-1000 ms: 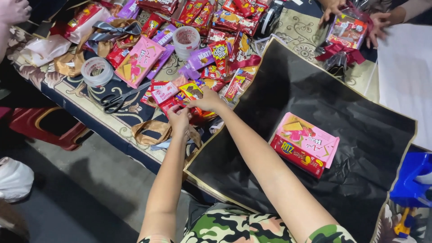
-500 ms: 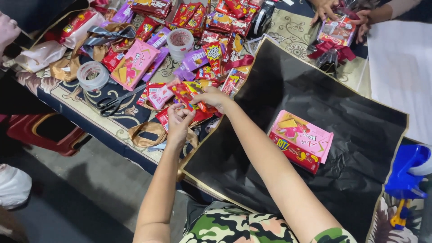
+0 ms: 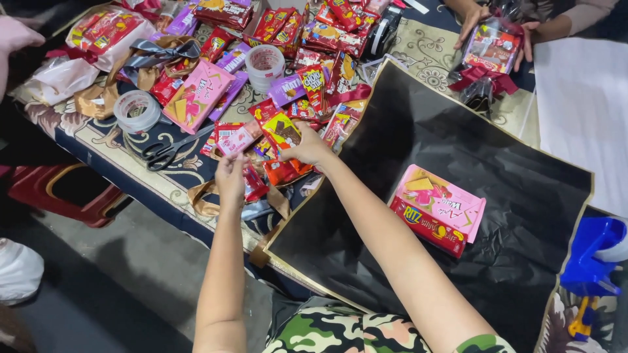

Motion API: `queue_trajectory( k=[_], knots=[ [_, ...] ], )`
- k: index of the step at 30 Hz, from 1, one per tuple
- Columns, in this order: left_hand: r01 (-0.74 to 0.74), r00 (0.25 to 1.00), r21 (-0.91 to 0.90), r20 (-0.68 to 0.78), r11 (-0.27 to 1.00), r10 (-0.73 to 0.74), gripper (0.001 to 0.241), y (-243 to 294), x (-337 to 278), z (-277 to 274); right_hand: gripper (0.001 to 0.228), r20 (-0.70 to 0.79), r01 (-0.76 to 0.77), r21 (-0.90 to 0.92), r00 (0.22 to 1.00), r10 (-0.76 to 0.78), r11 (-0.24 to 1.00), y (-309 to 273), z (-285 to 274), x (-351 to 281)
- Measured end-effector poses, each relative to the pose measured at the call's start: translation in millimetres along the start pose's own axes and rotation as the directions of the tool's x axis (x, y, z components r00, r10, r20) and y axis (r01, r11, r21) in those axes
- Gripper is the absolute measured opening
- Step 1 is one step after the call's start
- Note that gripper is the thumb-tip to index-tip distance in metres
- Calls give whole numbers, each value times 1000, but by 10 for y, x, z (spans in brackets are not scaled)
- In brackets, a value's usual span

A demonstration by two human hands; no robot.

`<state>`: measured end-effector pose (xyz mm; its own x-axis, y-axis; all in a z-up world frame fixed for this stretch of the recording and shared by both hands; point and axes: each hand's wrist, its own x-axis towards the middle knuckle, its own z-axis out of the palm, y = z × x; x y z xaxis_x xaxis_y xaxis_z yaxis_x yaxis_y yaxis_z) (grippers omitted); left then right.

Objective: Arranging various snack packages and a cardboard base on a sheet of black wrapping paper to create a gift arrangement.

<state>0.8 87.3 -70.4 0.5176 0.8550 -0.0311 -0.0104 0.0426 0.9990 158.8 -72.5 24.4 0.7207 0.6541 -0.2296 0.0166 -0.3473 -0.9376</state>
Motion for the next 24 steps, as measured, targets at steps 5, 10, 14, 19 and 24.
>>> queue_trajectory(
  k=[5,10,14,19,24],
  knots=[
    [180,974,-122,164,976,-159,29,-132,-45,328,89,65,18,-19,998,-16,1000,203,208,123],
    [191,980,-135,89,972,-180,22,604,-465,455,65,3,10,-17,1000,-10,1000,81,125,29],
    [-20,968,348,239,937,-69,36,-128,7,310,62,-206,33,356,978,44,934,-382,12,-279],
    [-228,921,653,386,722,-58,34,-562,337,476,88,-167,91,-50,981,-98,995,-70,-110,28],
    [-123,945,565,319,816,-79,33,-295,214,541,86,155,260,-686,965,-213,679,111,14,77]
  ],
)
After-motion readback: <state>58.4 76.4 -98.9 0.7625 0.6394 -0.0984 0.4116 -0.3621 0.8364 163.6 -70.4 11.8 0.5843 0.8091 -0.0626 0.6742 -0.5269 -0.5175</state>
